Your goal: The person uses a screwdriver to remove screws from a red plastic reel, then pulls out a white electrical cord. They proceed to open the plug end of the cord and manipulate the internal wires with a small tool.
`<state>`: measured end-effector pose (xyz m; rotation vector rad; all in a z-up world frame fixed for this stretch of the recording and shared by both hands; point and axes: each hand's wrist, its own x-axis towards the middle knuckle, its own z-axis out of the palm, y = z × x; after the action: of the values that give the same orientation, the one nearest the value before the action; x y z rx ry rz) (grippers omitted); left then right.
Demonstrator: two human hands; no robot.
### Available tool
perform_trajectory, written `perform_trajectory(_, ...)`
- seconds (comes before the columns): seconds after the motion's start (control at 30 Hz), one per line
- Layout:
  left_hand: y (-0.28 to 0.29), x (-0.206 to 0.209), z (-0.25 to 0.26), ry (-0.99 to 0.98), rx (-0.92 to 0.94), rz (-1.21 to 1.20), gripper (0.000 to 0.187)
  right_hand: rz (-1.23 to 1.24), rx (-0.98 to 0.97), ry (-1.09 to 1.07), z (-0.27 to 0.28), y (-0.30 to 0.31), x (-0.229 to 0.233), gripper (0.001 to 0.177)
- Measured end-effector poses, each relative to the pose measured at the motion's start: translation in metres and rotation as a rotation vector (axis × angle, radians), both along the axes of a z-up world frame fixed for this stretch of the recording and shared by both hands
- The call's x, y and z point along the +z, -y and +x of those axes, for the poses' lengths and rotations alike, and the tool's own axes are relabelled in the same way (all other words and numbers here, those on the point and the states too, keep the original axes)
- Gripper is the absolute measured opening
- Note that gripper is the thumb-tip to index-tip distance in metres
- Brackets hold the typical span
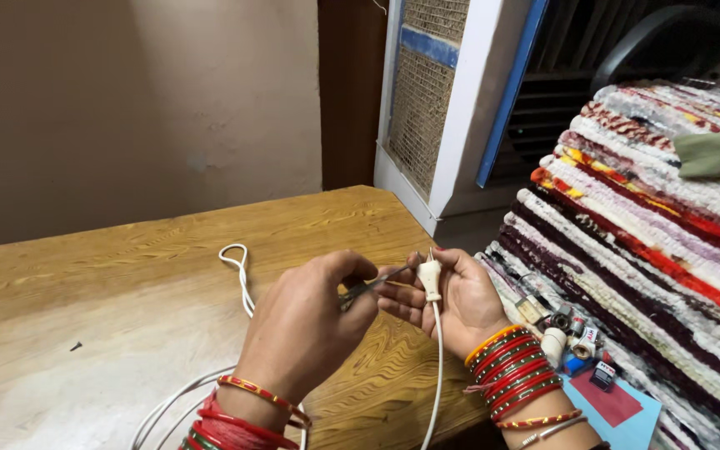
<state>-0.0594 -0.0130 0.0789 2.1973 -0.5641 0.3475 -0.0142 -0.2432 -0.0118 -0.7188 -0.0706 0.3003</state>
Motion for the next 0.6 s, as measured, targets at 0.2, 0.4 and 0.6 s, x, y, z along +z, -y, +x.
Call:
perform_trajectory(0.2, 0.001, -0.005, -0.005, 0.018, -0.054, 0.062, 0.022, -0.044, 0.04, 0.011, 0.0, 0.001, -0.004, 0.046)
perform_trajectory(0.4, 0.007, -0.002, -0.01, -0.06, -0.069, 0.145, 0.025, -0.085, 0.03, 0.017, -0.004, 0.001, -0.007, 0.049)
perform_trajectory(0.6, 0.009, -0.005, -0.01, -0.022, -0.051, 0.149, 0.028, -0.148, -0.007, -0.038, -0.006, -0.001, -0.002, 0.047)
